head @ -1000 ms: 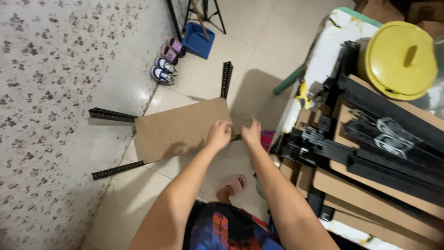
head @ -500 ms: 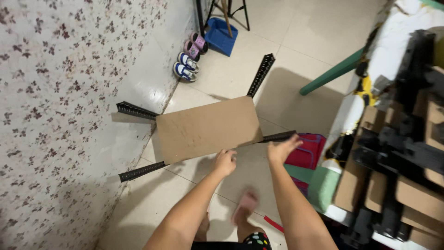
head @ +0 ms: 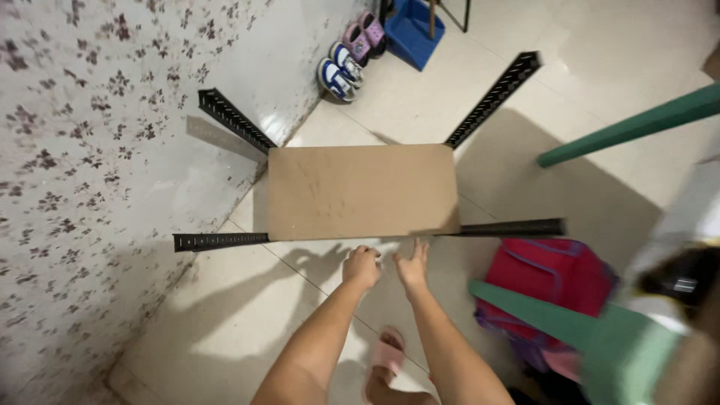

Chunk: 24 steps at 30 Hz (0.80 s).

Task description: The person disassembles a black metal shelving frame by removing vertical and horizontal bars, then stacks the parts on a nearby table. Afterward, they sweep the floor with a broom.

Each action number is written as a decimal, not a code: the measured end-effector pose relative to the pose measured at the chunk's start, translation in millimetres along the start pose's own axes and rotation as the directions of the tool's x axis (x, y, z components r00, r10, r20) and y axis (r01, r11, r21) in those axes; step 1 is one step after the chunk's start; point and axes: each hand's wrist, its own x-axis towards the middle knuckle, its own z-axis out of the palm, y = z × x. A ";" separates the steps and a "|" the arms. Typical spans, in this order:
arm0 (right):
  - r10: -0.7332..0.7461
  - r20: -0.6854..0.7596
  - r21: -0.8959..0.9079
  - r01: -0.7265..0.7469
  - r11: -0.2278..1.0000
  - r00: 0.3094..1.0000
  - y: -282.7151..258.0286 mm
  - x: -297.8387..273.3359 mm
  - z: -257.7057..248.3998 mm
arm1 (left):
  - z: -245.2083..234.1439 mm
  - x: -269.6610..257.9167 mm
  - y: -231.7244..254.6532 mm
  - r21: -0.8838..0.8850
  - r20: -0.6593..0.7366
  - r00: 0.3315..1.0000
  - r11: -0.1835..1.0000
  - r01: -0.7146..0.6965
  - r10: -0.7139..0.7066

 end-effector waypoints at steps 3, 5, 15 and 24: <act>0.003 0.077 0.039 -0.006 0.999 0.997 35.7 14.0 66.0 | 16.9 32.4 -61.8 0.116 -0.027 0.998 0.992 0.056 -0.053; 0.074 0.121 0.099 -0.086 0.991 0.990 57.7 29.5 109.4 | 32.3 55.4 -102.3 0.114 -0.046 0.994 0.988 0.102 -0.098; 0.196 0.298 0.813 -0.356 0.460 0.934 110.0 131.5 210.7 | 125.1 159.7 -187.2 0.334 -0.277 0.907 0.917 -0.218 0.317; 0.223 0.555 0.832 -0.537 -0.142 0.801 93.1 191.0 202.2 | 119.6 175.1 -175.6 0.440 -0.370 0.821 0.861 -0.256 0.434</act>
